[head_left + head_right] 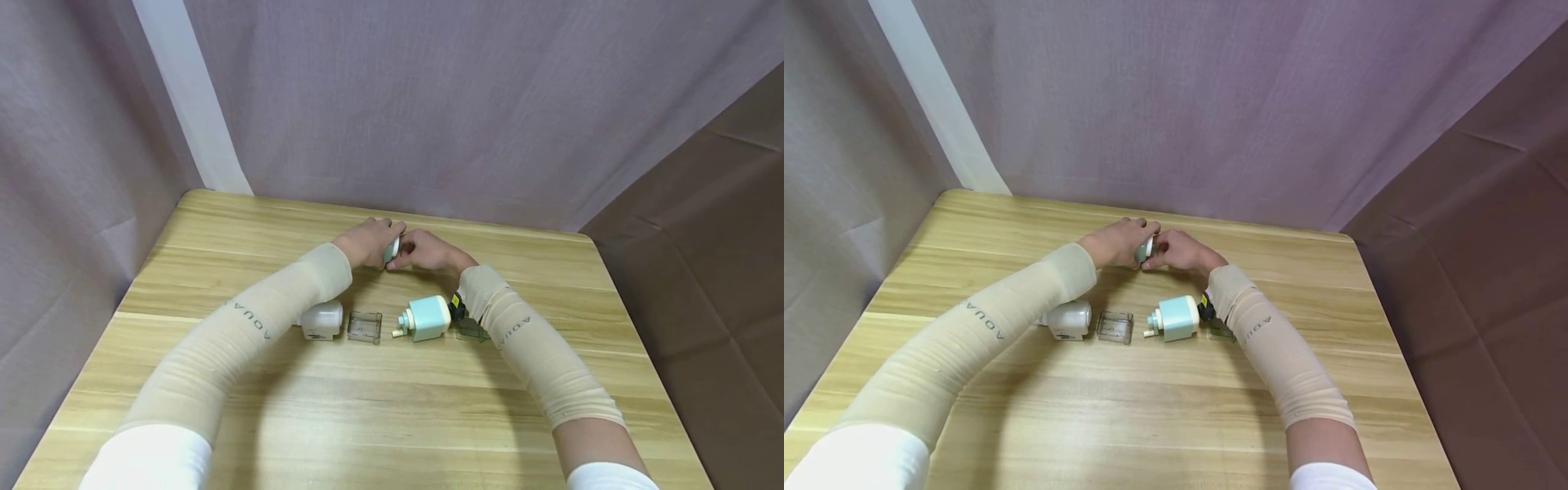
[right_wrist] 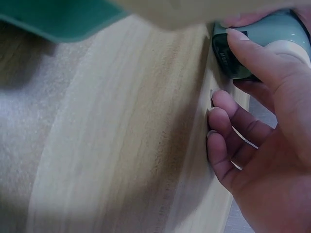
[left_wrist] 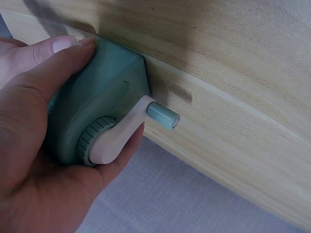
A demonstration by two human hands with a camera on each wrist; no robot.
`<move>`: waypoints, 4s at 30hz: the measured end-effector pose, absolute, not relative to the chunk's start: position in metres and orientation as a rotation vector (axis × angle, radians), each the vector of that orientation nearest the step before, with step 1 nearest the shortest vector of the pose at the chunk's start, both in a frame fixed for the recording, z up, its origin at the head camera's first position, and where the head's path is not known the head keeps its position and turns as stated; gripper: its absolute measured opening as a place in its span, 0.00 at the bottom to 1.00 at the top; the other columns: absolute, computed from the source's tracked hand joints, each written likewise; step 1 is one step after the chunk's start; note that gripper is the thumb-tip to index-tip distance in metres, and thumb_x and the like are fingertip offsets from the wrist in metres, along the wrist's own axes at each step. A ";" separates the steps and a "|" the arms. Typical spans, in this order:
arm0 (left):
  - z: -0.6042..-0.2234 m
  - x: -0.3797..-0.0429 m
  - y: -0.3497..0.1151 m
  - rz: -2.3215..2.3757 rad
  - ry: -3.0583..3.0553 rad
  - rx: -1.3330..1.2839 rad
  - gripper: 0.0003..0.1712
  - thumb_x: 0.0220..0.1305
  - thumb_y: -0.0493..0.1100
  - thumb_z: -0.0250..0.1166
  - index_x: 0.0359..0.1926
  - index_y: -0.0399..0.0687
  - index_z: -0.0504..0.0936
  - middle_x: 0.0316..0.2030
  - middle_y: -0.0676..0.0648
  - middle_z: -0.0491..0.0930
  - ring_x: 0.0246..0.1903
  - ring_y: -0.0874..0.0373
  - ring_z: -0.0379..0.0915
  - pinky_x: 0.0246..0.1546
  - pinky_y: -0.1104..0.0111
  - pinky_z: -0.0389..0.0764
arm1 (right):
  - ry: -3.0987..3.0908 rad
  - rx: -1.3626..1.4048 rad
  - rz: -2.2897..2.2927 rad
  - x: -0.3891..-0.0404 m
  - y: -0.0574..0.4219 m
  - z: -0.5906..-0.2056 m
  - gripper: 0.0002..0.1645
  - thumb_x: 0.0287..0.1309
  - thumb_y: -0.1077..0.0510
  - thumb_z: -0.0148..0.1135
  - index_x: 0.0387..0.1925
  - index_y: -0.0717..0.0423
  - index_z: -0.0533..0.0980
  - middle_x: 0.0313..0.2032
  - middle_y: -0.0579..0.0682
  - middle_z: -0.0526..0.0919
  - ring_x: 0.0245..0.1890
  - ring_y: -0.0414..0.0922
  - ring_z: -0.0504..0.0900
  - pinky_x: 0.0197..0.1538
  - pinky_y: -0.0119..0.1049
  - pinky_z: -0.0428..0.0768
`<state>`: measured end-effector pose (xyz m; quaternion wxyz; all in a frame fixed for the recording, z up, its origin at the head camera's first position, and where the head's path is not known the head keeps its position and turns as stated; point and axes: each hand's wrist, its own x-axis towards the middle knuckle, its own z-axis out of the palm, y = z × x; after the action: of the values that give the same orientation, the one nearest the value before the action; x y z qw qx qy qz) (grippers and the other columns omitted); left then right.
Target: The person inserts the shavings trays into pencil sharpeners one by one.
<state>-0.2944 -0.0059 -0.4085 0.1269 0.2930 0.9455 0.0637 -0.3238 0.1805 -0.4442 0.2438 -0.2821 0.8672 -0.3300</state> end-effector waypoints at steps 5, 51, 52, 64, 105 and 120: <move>-0.407 -0.295 -0.006 0.188 2.752 0.856 0.41 0.55 0.45 0.79 0.64 0.54 0.64 0.59 0.42 0.72 0.54 0.43 0.70 0.59 0.52 0.79 | 2.386 -0.787 -0.897 -0.324 0.180 -0.443 0.09 0.56 0.52 0.77 0.37 0.50 0.85 0.23 0.48 0.76 0.22 0.42 0.69 0.27 0.34 0.70; -0.404 -0.302 -0.006 -0.035 2.811 0.885 0.57 0.51 0.56 0.80 0.75 0.53 0.56 0.65 0.41 0.73 0.57 0.42 0.73 0.57 0.50 0.80 | 2.574 -0.990 -0.380 -0.290 0.184 -0.375 0.33 0.67 0.45 0.65 0.67 0.57 0.72 0.39 0.52 0.87 0.36 0.45 0.83 0.46 0.45 0.84; -0.402 -0.301 -0.009 -0.035 2.809 0.865 0.60 0.51 0.58 0.80 0.77 0.53 0.53 0.67 0.40 0.70 0.60 0.41 0.71 0.60 0.49 0.78 | 2.592 -1.000 -0.359 -0.287 0.182 -0.371 0.33 0.67 0.45 0.65 0.67 0.57 0.73 0.40 0.52 0.86 0.35 0.45 0.83 0.45 0.45 0.84; -0.360 -0.270 -0.054 0.328 2.807 0.832 0.60 0.60 0.72 0.65 0.81 0.51 0.47 0.75 0.33 0.55 0.71 0.35 0.52 0.70 0.42 0.65 | 2.825 -0.987 -0.416 -0.262 0.189 -0.349 0.42 0.67 0.36 0.62 0.71 0.57 0.68 0.58 0.59 0.81 0.56 0.56 0.78 0.59 0.57 0.78; -0.375 -0.153 -0.105 0.720 2.594 0.650 0.65 0.52 0.80 0.64 0.79 0.49 0.53 0.71 0.35 0.65 0.67 0.39 0.64 0.67 0.42 0.70 | 2.901 -1.175 0.009 -0.158 0.145 -0.391 0.56 0.57 0.21 0.59 0.73 0.55 0.66 0.63 0.55 0.76 0.66 0.55 0.69 0.73 0.58 0.62; -0.369 -0.138 -0.087 0.545 2.492 0.566 0.54 0.53 0.63 0.77 0.73 0.41 0.64 0.60 0.38 0.77 0.56 0.45 0.74 0.62 0.48 0.77 | 2.847 -1.123 0.095 -0.132 0.147 -0.398 0.48 0.46 0.28 0.74 0.59 0.55 0.76 0.53 0.52 0.80 0.61 0.55 0.71 0.73 0.57 0.62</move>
<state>-0.1376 -0.0865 -0.3695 0.2610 0.2090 0.9207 0.2014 -0.1321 0.1471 -0.3979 0.0395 -0.3665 0.9290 0.0309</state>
